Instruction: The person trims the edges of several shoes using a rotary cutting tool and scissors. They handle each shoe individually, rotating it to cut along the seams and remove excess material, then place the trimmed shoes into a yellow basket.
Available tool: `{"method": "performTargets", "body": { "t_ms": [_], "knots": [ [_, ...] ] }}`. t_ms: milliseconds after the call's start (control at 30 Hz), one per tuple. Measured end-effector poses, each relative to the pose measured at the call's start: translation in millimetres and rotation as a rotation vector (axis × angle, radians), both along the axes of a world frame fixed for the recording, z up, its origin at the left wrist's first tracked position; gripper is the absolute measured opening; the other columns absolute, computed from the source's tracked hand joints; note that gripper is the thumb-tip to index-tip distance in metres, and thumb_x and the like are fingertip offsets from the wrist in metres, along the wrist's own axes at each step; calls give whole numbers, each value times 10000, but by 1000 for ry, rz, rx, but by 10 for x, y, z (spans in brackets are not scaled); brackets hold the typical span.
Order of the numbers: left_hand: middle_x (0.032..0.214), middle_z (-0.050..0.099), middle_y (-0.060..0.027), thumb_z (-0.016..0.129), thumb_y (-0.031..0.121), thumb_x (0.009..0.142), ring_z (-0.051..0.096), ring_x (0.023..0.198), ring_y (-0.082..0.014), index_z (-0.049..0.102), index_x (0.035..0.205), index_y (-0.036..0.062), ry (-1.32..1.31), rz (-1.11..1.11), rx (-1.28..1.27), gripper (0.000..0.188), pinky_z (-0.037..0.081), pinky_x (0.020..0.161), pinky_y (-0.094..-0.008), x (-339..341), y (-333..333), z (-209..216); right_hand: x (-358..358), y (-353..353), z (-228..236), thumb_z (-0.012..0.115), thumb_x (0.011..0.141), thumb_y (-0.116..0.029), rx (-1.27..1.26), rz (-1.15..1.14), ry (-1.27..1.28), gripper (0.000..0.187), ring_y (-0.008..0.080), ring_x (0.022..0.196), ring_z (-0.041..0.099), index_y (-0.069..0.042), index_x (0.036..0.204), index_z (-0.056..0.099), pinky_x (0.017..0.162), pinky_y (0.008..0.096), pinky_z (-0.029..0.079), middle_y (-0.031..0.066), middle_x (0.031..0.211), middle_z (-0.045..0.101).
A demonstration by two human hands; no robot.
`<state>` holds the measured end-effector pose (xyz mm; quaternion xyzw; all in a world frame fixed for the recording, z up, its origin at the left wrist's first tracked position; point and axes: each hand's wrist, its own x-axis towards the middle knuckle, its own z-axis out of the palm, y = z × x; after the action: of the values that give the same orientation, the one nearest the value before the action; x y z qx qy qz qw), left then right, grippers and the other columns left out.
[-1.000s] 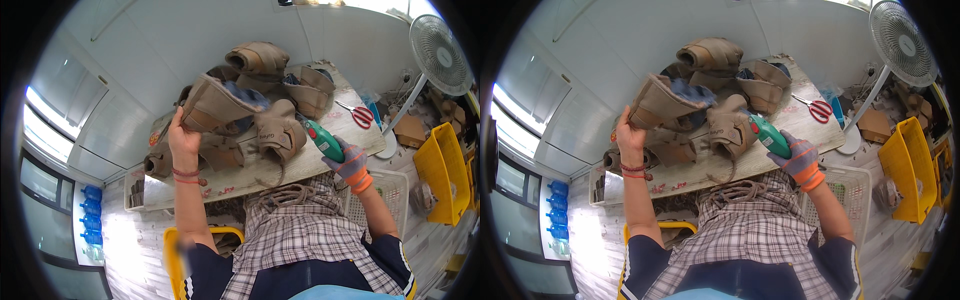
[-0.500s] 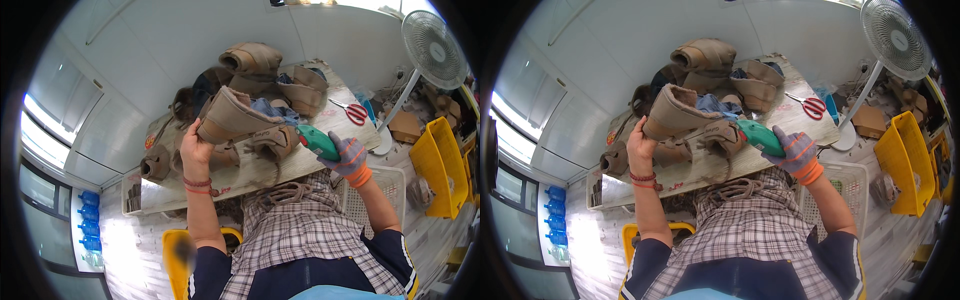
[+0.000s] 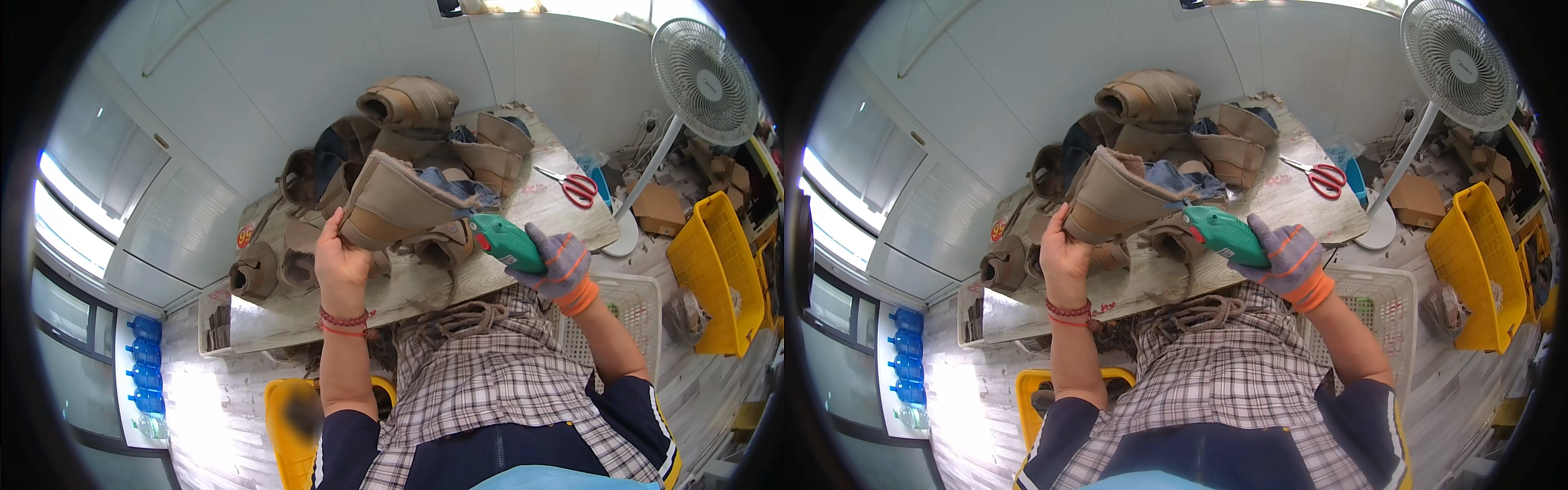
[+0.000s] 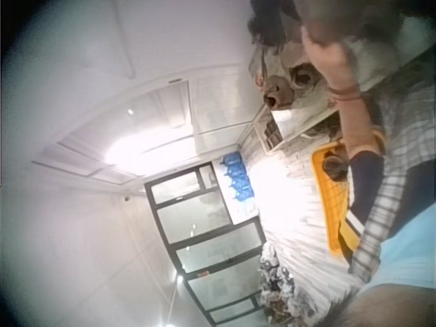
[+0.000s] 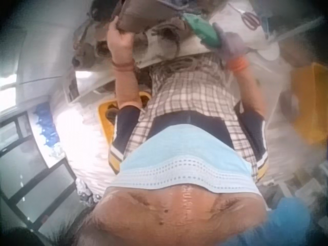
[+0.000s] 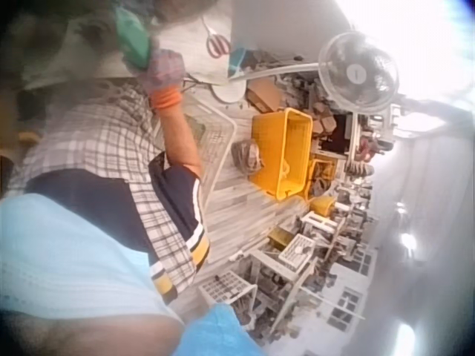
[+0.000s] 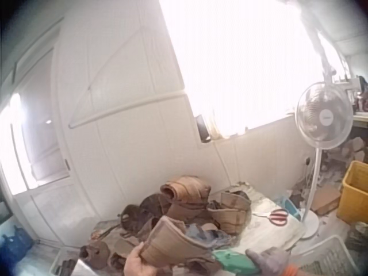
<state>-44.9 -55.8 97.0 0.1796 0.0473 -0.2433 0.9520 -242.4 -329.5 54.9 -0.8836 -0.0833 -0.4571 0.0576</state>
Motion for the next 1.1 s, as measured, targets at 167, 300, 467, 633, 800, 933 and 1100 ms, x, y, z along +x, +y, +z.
{"method": "performTargets", "body": {
  "t_ms": [167, 300, 467, 633, 800, 933, 1100],
  "knots": [
    [1311, 502, -184, 420, 105, 967, 481, 1219, -288, 470, 1252, -55, -157, 53, -142, 331, 374, 1057, -439, -323, -137, 57, -15, 97, 73, 831, 604, -402, 64, 21, 12, 688, 215, 501, 522, 2, 1115, 608, 499, 329, 440, 48, 599, 531],
    [1335, 491, -151, 441, 106, 960, 458, 1244, -268, 463, 1278, -28, -355, 57, -155, 346, 364, 1063, -430, -425, -179, -67, -23, 198, 117, 838, 602, -383, 202, 77, 53, 677, 241, 524, 552, -14, 1119, 605, 513, 335, 457, 75, 653, 586],
    [1339, 492, -124, 451, 78, 948, 439, 1262, -241, 463, 1300, 15, -600, 91, -60, 358, 366, 1056, -419, -560, -204, -136, -14, 295, 205, 842, 612, -338, 372, 137, 161, 633, 281, 612, 620, -38, 1117, 606, 558, 338, 497, 123, 759, 648],
    [1302, 520, -94, 469, 38, 932, 475, 1221, -221, 466, 1306, 26, -767, 110, 141, 373, 366, 1051, -397, -584, -197, -327, 50, 363, 197, 834, 640, -287, 590, 227, 234, 604, 266, 686, 658, -35, 1134, 595, 618, 320, 521, 145, 824, 668],
    [1266, 532, -85, 518, 4, 907, 502, 1172, -227, 496, 1278, 15, -991, 145, 416, 372, 368, 1014, -344, -546, -200, -568, 57, 447, 235, 829, 659, -276, 757, 222, 275, 617, 215, 723, 670, -28, 1166, 580, 658, 305, 530, 139, 857, 677],
    [1288, 484, -134, 566, 14, 879, 444, 1218, -299, 550, 1206, 0, -1411, 303, 995, 328, 364, 996, -353, -544, -170, -526, 66, 458, 207, 817, 693, -259, 894, 226, 286, 603, 144, 732, 649, -21, 1187, 568, 673, 277, 526, 104, 876, 681],
    [1281, 455, -197, 584, 9, 818, 386, 1218, -423, 584, 1132, -4, -1856, 419, 1258, 314, 324, 1006, -472, -476, -135, -520, 70, 460, 258, 800, 735, -257, 1072, 236, 343, 570, 70, 750, 593, -2, 1186, 562, 682, 238, 511, 53, 885, 674]
  ]
}}
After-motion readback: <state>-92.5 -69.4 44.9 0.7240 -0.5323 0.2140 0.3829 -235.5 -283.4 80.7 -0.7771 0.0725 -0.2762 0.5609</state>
